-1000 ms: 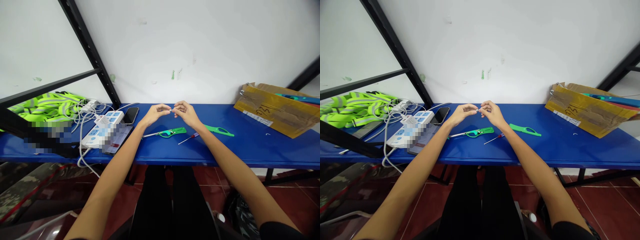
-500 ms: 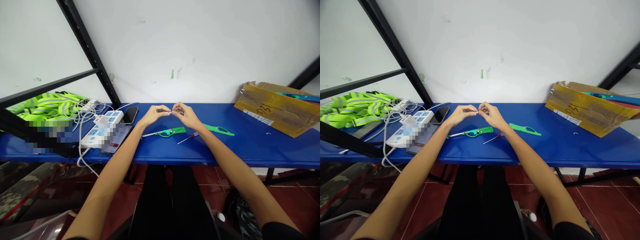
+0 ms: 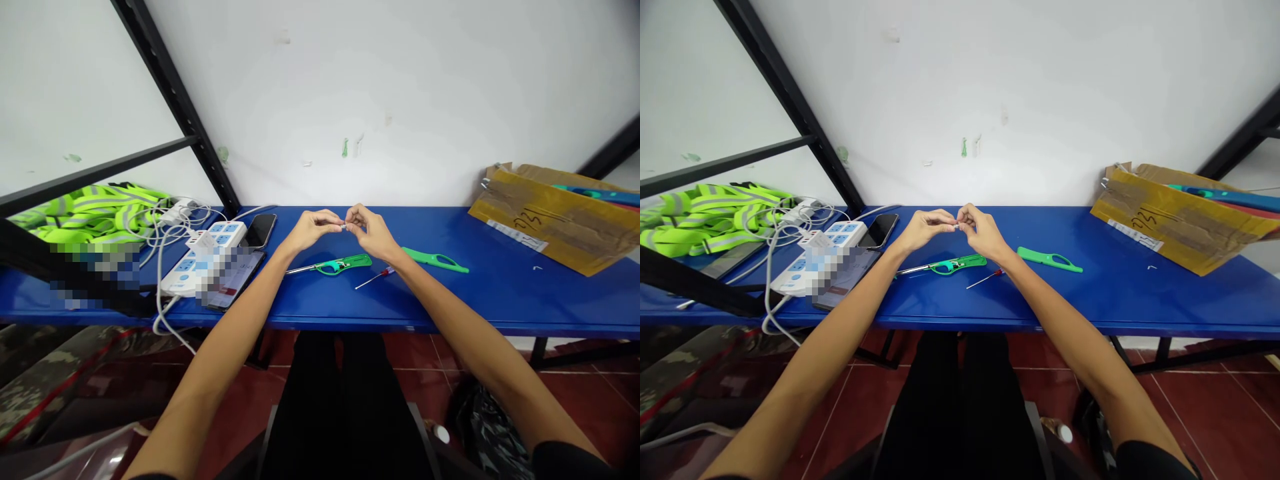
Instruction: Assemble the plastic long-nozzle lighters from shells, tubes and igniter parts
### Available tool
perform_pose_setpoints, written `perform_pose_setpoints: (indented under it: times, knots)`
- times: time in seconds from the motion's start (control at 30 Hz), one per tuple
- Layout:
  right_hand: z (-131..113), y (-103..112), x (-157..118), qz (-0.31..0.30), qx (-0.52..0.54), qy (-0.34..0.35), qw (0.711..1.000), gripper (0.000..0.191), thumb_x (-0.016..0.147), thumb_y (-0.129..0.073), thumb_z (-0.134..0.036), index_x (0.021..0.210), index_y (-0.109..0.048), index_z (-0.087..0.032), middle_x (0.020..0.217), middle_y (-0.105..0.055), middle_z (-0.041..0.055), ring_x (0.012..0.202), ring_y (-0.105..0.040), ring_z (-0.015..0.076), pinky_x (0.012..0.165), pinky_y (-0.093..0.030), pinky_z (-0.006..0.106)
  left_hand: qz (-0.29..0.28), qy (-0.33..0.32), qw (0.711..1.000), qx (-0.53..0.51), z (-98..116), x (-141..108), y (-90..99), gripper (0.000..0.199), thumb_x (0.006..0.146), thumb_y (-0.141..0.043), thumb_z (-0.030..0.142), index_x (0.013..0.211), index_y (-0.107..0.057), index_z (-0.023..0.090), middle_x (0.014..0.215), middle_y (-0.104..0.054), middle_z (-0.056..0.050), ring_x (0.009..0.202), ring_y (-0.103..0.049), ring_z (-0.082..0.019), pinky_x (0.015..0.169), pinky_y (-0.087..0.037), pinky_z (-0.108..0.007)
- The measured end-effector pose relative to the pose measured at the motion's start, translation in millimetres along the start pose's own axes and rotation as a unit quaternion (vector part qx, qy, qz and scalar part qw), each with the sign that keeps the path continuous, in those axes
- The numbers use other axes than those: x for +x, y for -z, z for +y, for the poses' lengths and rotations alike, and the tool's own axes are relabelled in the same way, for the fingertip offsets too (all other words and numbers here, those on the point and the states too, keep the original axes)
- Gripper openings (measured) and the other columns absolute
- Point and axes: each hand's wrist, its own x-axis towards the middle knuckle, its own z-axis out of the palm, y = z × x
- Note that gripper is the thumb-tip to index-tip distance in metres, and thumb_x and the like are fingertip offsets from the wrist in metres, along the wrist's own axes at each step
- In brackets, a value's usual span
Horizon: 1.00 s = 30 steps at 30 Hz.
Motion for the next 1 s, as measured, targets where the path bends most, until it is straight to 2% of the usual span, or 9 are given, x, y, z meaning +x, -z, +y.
perform_pose_setpoints:
  times: [0.2,0.37,0.47,0.57,0.63,0.7,0.83,0.93,1.0]
  knots:
    - [6.7,10.2,6.9,-0.015,0.039,-0.015,0.999,0.028,0.095,-0.072,-0.042,0.114,-0.057,-0.026,0.090,-0.068,0.0017,0.085,-0.065,0.0207,0.082,-0.052,0.039,-0.003,0.001,1.000,0.018,9.0,0.2,3.1,0.036,0.086,-0.088,0.048,0.106,-0.087,0.018,0.105,-0.084,-0.010,0.097,-0.076,-0.022,0.099,-0.058,-0.041]
    - [13.9,32.3,8.2,-0.063,0.107,-0.030,0.992,0.048,0.098,-0.075,-0.058,0.130,-0.058,-0.026,0.102,-0.074,0.0033,0.081,-0.066,0.0177,0.078,-0.055,0.036,0.046,0.013,0.999,-0.009,21.6,-3.6,4.4,0.040,0.089,-0.086,0.053,0.108,-0.086,0.017,0.104,-0.085,-0.010,0.090,-0.075,-0.020,0.092,-0.058,-0.038]
    - [11.9,29.7,5.7,-0.079,0.131,-0.057,0.987,0.052,0.094,-0.079,-0.063,0.127,-0.067,-0.025,0.115,-0.078,0.0088,0.095,-0.071,0.0218,0.080,-0.058,0.037,0.071,0.007,0.996,-0.052,25.2,-4.4,0.2,0.043,0.085,-0.089,0.056,0.107,-0.086,0.019,0.110,-0.086,-0.010,0.100,-0.076,-0.022,0.099,-0.057,-0.040]
    - [3.1,12.5,4.0,-0.103,0.165,-0.044,0.980,0.047,0.097,-0.076,-0.065,0.124,-0.074,-0.027,0.121,-0.078,0.0100,0.111,-0.072,0.0259,0.093,-0.059,0.042,0.046,0.000,0.994,-0.096,26.6,-4.8,-7.1,0.040,0.085,-0.089,0.058,0.103,-0.087,0.023,0.131,-0.082,-0.011,0.123,-0.072,-0.028,0.106,-0.056,-0.043]
    - [-2.6,2.3,3.7,-0.106,0.166,-0.021,0.980,0.041,0.101,-0.070,-0.065,0.115,-0.078,-0.027,0.116,-0.079,0.0085,0.109,-0.072,0.0248,0.099,-0.058,0.044,0.013,-0.004,0.994,-0.113,27.0,-5.2,-10.9,0.035,0.089,-0.086,0.057,0.099,-0.087,0.024,0.146,-0.075,-0.011,0.137,-0.066,-0.031,0.104,-0.057,-0.044]
    - [-3.8,0.7,3.0,-0.106,0.147,-0.010,0.983,0.040,0.104,-0.066,-0.063,0.104,-0.079,-0.026,0.108,-0.080,0.0075,0.101,-0.072,0.0229,0.100,-0.057,0.044,0.000,-0.001,0.993,-0.115,26.5,-5.5,-11.4,0.034,0.092,-0.084,0.054,0.106,-0.086,0.024,0.149,-0.073,-0.012,0.139,-0.065,-0.032,0.105,-0.057,-0.044]
    - [11.1,27.9,-8.1,-0.132,0.047,-0.037,0.989,0.036,0.101,-0.070,-0.056,0.116,-0.076,-0.024,0.089,-0.079,0.0040,0.080,-0.072,0.0213,0.083,-0.057,0.040,-0.002,0.028,0.999,-0.025,23.5,-6.2,-1.4,0.048,0.095,-0.080,0.051,0.134,-0.077,0.023,0.131,-0.079,-0.013,0.115,-0.074,-0.026,0.099,-0.058,-0.040]
    - [25.0,53.8,-26.4,-0.148,-0.051,-0.062,0.986,0.032,0.099,-0.074,-0.051,0.115,-0.076,-0.024,0.081,-0.078,0.0026,0.074,-0.069,0.0210,0.076,-0.052,0.038,-0.060,0.040,0.990,0.118,21.5,-8.4,8.7,0.035,0.095,-0.077,0.050,0.114,-0.083,0.022,0.112,-0.082,-0.010,0.091,-0.073,-0.022,0.086,-0.055,-0.036]
    - [28.0,61.6,-37.8,-0.170,-0.097,-0.053,0.979,0.029,0.101,-0.072,-0.051,0.113,-0.079,-0.024,0.087,-0.079,0.0038,0.076,-0.068,0.0212,0.076,-0.051,0.038,-0.108,0.057,0.976,0.181,20.3,-10.5,12.6,0.029,0.094,-0.078,0.049,0.102,-0.086,0.022,0.100,-0.083,-0.009,0.084,-0.070,-0.022,0.081,-0.052,-0.036]
